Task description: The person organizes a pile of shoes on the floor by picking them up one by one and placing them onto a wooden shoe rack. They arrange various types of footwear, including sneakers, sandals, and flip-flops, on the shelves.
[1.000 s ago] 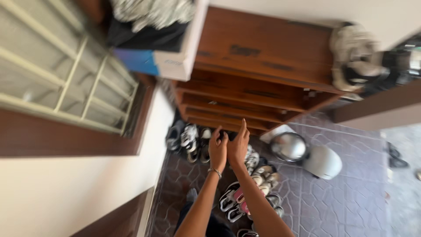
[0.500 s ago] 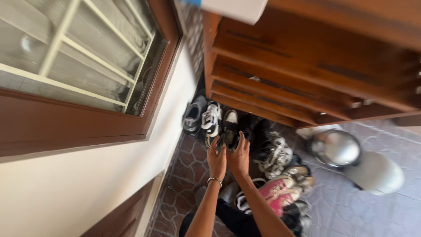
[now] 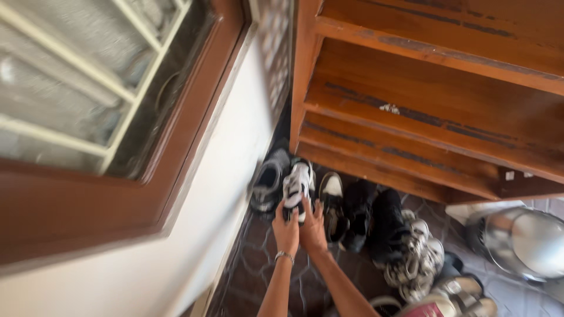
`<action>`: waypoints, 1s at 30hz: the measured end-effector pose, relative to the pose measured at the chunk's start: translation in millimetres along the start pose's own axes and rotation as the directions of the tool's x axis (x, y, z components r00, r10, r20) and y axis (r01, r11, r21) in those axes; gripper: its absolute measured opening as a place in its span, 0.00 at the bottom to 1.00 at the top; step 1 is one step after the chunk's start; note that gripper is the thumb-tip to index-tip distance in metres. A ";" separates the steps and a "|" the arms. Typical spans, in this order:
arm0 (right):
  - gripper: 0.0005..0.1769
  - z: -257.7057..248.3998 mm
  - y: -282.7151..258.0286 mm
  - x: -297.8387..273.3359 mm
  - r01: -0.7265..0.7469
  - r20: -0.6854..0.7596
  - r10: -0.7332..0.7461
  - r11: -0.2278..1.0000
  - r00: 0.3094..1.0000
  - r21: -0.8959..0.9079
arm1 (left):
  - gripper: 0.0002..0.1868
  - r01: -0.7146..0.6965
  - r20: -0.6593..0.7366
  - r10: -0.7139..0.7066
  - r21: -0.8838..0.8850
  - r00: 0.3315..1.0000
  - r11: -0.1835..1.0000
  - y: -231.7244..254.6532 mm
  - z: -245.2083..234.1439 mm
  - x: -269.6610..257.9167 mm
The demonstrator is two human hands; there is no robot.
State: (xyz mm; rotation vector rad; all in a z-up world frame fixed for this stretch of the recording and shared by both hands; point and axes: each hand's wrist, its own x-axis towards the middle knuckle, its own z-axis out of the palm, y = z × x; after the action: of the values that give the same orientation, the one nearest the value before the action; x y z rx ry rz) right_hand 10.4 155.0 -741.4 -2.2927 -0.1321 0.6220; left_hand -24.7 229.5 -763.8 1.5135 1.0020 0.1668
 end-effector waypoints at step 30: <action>0.34 -3.5 26.9 9.4 0.126 0.005 -0.127 0.990 0.992 0.062 | 0.17 0.002 0.149 -0.047 0.286 0.988 0.958 11.2 15.2 -10.1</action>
State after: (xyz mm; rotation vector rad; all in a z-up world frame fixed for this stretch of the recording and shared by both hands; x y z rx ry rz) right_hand 17.9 136.0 -761.6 -2.2028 -0.2571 0.5629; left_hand -16.0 213.0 -753.3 1.7455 0.9482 -0.1178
